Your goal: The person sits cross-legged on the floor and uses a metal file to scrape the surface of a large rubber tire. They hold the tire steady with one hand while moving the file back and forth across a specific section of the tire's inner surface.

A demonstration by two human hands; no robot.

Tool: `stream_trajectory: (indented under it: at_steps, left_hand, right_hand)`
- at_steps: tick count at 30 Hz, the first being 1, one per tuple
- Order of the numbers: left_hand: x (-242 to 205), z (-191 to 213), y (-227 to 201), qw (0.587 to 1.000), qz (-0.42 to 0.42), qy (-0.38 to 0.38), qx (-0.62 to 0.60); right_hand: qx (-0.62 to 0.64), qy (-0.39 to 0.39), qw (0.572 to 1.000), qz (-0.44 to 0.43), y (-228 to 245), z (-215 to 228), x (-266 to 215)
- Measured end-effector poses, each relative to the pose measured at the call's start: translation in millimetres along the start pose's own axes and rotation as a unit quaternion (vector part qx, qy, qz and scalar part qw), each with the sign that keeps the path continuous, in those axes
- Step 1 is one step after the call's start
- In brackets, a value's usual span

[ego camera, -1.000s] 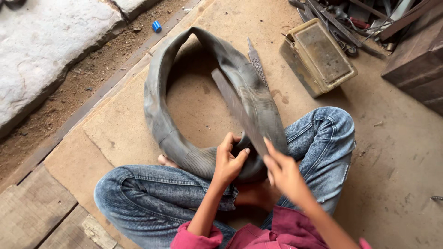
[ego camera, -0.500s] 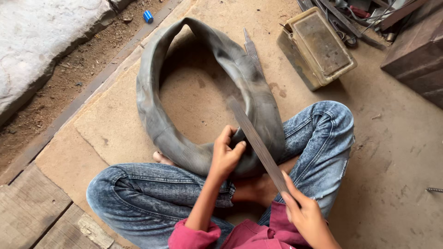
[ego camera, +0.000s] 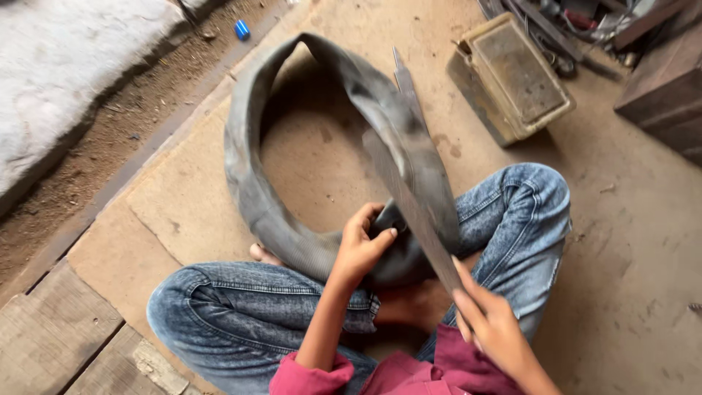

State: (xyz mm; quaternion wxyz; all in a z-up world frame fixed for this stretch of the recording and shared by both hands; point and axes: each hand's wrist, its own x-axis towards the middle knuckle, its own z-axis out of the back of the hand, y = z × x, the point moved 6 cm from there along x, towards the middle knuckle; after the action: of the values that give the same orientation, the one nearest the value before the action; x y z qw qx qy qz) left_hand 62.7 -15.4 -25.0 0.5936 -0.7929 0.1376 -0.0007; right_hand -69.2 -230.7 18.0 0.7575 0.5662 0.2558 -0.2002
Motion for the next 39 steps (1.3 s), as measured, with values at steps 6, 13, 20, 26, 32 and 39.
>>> stream_trajectory:
  at_steps: [6, 13, 20, 26, 32, 39]
  left_hand:
    - [-8, -3, -6, 0.981, 0.066, -0.075, 0.164]
    - [-18, -14, -26, 0.973, -0.115, -0.036, 0.195]
    - [-6, -3, 0, 1.0, 0.019, -0.005, 0.009]
    - [-4, -4, -9, 0.999, 0.009, -0.031, -0.016]
    - [-11, -6, -7, 0.99, 0.004, -0.041, 0.135]
    - [-11, -2, -16, 0.994, -0.048, 0.009, 0.098]
  right_hand:
    - [-0.047, -0.068, 0.981, 0.177, -3, -18, -6]
    - [0.013, -0.021, 0.994, 0.108, 101, -30, 95]
    - [-0.057, -0.112, 0.984, 0.124, 15, -4, 8]
    - [-0.143, -0.118, 0.981, 0.051, -72, 3, -26]
    - [-0.291, -0.184, 0.887, 0.308, 34, -27, 25]
    - [-0.075, -0.056, 0.988, 0.121, 104, -24, 71]
